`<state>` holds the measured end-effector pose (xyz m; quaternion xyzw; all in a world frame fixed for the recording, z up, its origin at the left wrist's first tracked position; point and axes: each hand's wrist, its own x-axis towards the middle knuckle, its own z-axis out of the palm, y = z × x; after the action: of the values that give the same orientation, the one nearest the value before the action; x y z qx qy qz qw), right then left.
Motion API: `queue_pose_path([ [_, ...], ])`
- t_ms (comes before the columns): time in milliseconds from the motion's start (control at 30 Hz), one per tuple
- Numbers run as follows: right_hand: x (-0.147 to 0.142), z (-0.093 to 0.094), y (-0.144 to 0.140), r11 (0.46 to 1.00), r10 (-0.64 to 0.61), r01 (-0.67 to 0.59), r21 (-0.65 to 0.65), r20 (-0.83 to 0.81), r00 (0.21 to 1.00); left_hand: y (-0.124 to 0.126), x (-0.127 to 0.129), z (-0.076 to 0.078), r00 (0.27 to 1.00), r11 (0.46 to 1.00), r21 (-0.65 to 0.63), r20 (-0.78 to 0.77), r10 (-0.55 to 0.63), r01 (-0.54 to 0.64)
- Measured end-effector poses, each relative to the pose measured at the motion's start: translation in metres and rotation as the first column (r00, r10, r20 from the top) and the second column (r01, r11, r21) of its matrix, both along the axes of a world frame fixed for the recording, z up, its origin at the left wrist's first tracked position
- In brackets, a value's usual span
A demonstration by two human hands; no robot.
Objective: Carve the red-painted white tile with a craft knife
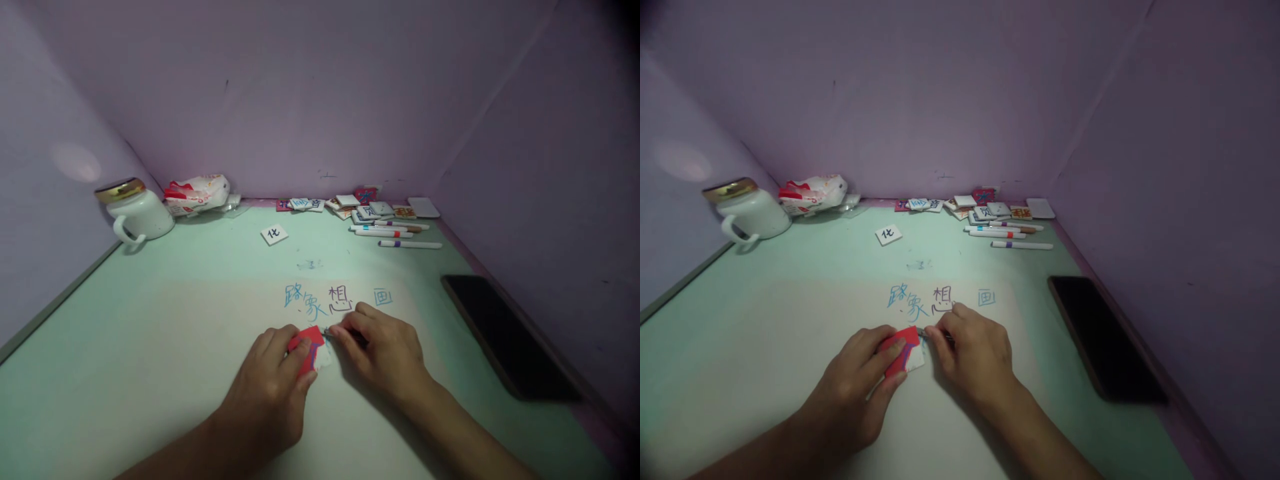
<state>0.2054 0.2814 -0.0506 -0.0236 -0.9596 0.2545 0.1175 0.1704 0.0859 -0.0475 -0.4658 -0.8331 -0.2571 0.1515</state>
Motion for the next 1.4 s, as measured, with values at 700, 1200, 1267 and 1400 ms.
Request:
queue_pose_path([
  [700, 0.004, 0.002, -0.017, 0.987, -0.161, 0.157, 0.042, 0.131, 0.978, 0.004, 0.002, -0.001, 1.0, 1.0, 0.009, 0.015, 0.007, -0.008],
  [1200, 0.01, 0.001, -0.019, 0.983, -0.185, 0.184, 0.019, 0.059, 0.981, 0.004, 0.003, -0.001, 0.999, 1.0, 0.016, -0.029, 0.025, -0.024],
  [1267, 0.011, 0.0, -0.02, 0.981, -0.195, 0.195, 0.017, 0.044, 0.98, 0.005, 0.003, -0.001, 0.999, 0.999, 0.021, -0.04, 0.033, -0.032],
  [1400, 0.013, -0.002, -0.023, 0.978, -0.21, 0.21, 0.009, 0.01, 0.978, 0.007, 0.005, -0.002, 0.995, 0.998, 0.011, -0.069, 0.066, -0.065],
])
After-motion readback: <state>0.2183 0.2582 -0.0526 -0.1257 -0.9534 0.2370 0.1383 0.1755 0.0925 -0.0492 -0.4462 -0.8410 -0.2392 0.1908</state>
